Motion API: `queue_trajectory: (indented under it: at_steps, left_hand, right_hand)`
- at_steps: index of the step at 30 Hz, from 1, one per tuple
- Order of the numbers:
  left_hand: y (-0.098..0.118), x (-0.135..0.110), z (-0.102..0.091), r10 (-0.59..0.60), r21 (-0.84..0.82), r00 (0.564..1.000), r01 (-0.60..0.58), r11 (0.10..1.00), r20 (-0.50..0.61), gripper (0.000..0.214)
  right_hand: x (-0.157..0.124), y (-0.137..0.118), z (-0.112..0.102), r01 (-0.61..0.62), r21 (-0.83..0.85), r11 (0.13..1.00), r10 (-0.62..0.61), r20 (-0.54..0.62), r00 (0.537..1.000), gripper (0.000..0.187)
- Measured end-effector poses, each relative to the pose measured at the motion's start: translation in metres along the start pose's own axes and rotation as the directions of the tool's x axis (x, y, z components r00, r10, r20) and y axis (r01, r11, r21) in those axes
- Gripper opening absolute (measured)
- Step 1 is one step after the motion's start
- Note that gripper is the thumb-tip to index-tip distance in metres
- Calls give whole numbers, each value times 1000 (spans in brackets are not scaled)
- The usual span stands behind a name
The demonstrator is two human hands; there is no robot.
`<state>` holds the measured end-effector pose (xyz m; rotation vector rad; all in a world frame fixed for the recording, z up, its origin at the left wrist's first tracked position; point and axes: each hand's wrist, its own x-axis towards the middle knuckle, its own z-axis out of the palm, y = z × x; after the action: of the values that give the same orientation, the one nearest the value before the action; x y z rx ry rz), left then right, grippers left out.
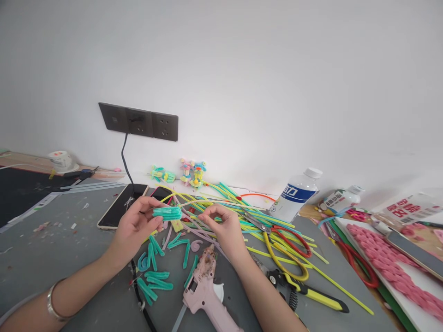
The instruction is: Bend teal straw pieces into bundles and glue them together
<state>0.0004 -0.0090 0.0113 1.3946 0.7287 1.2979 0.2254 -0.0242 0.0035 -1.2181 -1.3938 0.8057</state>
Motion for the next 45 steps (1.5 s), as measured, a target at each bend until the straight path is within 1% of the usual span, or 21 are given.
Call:
queue_trajectory:
  at_steps: [5,10,13,19,24,26,30,34,40,45]
  left_hand:
    - [-3,-1,-3,-11,31,1000,11,999,28,18]
    - [-7,-2,-6,-22,43,999,20,999,36,18]
    - [-8,-1,-6,-26,49,998,24,999,50,19]
    - [-9,-2,-7,-19,133,993,3,991,117,18]
    - [-9,-3,-7,-36,145,978,5,989,208,19]
    - [-7,-2,-6,-56,131,967,24,991,250,19]
    - [-4,-2,-3,-89,103,950,60,993,299,19]
    - [-8,-1,-2,-132,103,941,105,989,311,17]
    - [-15,-1,-3,-105,62,952,91,994,288,12]
    - [-12,-1,-2,-67,67,963,51,996,260,12]
  right_hand:
    - [-3,-5,3,53,82,995,-53,0,999,19]
    - [-6,-7,4,75,151,986,-84,56,995,19]
    - [-6,-9,4,77,196,978,-91,65,994,17]
    - [-5,-7,3,18,304,952,-50,97,994,12]
    - [-7,-3,7,-43,406,913,-7,121,993,21]
    - [-9,-5,8,-66,427,902,-7,167,986,25]
    - [-12,-13,9,-107,394,913,-24,315,949,31]
    - [-14,-18,9,-73,370,926,-97,421,902,37]
    - [-17,-20,10,-68,327,942,-107,489,866,35]
    - [-19,-21,11,-42,317,948,-126,492,861,37]
